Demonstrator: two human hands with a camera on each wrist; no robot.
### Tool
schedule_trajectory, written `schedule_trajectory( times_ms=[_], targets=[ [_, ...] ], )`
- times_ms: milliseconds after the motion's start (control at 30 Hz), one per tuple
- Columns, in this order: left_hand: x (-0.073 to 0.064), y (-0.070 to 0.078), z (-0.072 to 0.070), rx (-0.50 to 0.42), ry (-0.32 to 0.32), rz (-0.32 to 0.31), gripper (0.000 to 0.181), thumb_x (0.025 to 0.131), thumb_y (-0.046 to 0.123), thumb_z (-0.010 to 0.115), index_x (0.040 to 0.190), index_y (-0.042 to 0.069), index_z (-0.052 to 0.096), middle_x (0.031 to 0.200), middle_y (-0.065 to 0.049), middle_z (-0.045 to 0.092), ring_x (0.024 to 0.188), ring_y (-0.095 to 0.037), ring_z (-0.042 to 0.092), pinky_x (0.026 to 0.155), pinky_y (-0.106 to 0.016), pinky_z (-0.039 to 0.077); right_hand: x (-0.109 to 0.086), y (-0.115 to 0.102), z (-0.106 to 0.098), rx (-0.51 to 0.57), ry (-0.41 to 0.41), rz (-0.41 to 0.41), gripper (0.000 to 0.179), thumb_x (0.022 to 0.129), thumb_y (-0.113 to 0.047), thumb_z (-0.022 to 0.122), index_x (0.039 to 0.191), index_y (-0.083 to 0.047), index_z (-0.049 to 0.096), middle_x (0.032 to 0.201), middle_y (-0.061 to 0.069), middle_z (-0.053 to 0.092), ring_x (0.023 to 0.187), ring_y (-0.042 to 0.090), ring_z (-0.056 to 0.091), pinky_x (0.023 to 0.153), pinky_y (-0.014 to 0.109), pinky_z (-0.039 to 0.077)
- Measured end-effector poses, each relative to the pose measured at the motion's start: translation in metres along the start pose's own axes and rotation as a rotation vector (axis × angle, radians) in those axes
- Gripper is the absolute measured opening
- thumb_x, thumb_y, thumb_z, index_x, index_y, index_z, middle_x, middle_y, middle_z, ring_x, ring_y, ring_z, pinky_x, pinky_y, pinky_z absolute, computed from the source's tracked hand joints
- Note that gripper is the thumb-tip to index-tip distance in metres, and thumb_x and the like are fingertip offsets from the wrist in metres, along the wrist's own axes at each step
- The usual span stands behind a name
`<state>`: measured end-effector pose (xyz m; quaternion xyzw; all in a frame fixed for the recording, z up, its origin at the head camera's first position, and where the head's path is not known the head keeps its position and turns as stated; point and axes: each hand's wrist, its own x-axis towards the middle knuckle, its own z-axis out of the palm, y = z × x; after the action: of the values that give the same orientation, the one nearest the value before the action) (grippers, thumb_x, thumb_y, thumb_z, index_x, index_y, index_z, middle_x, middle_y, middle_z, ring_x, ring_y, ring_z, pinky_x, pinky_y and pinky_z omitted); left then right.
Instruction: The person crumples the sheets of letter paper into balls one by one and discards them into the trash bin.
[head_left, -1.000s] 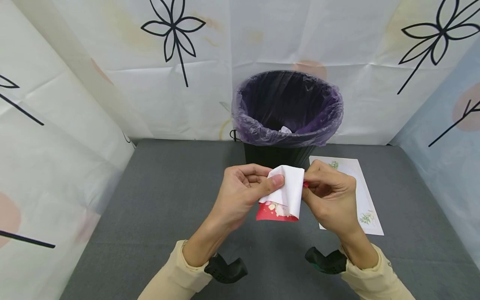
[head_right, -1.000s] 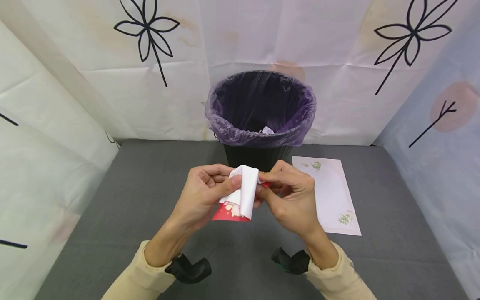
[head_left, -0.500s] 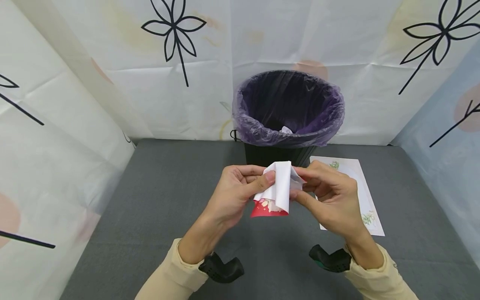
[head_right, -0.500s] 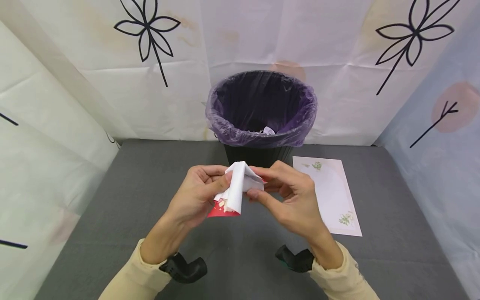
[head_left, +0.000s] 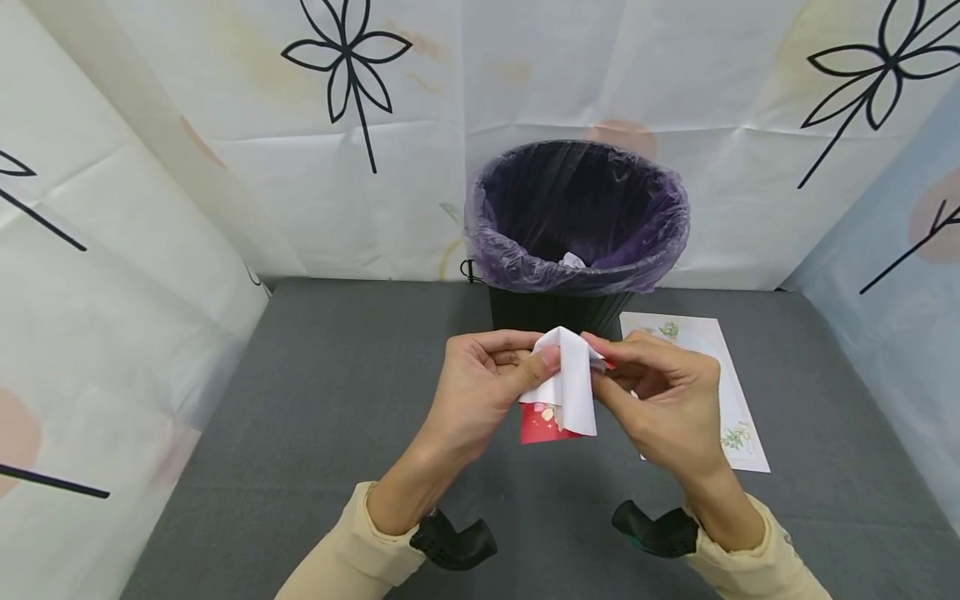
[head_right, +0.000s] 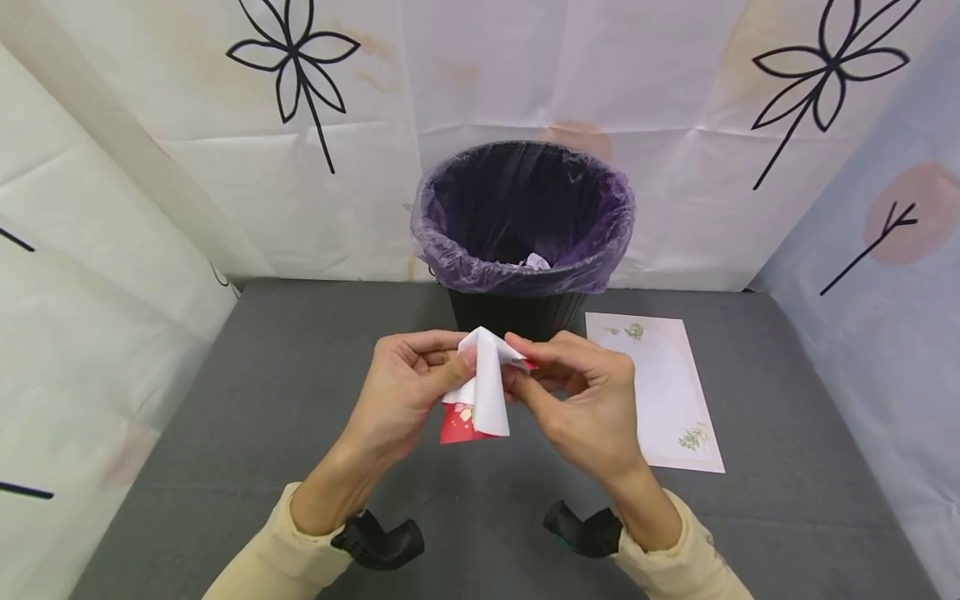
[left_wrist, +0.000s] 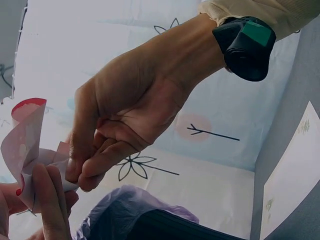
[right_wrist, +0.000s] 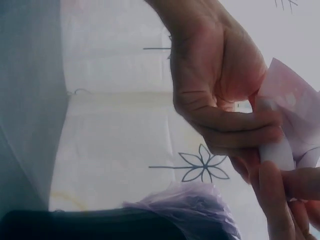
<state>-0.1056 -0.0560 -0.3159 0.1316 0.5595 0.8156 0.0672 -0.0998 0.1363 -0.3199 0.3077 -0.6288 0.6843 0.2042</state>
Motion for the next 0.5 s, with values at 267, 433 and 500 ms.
schedule_trajectory(
  times_ms=[267, 433, 500],
  targets=[
    [0.0, 0.004, -0.002, -0.094, 0.0, -0.042, 0.039, 0.092, 0.005, 0.074, 0.114, -0.024, 0.061, 0.086, -0.004, 0.074, 0.074, -0.014, 0.07, 0.069, -0.025, 0.058, 0.002, -0.009, -0.008, 0.052, -0.153, -0.034, 0.033, 0.086, 0.021, 0.067, 0.118, 0.023, 0.062, 0.105, 0.019, 0.072, 0.086, 0.021, 0.074, 0.074, 0.03, 0.06],
    [0.0, 0.008, -0.003, -0.143, -0.028, -0.077, 0.039, 0.093, 0.004, 0.071, 0.116, -0.026, 0.058, 0.087, -0.004, 0.074, 0.075, -0.014, 0.07, 0.069, -0.024, 0.058, 0.006, -0.002, -0.026, 0.306, -0.342, -0.025, 0.032, 0.096, 0.015, 0.057, 0.125, 0.028, 0.052, 0.124, 0.027, 0.065, 0.097, 0.032, 0.074, 0.082, 0.041, 0.059],
    [0.0, 0.009, -0.003, -0.148, -0.044, -0.087, 0.04, 0.094, 0.005, 0.071, 0.116, -0.026, 0.058, 0.087, -0.003, 0.074, 0.075, -0.013, 0.07, 0.069, -0.024, 0.059, 0.007, 0.003, -0.029, 0.367, -0.362, -0.023, 0.033, 0.095, 0.015, 0.059, 0.125, 0.027, 0.053, 0.122, 0.027, 0.066, 0.095, 0.032, 0.074, 0.08, 0.041, 0.059]
  ],
)
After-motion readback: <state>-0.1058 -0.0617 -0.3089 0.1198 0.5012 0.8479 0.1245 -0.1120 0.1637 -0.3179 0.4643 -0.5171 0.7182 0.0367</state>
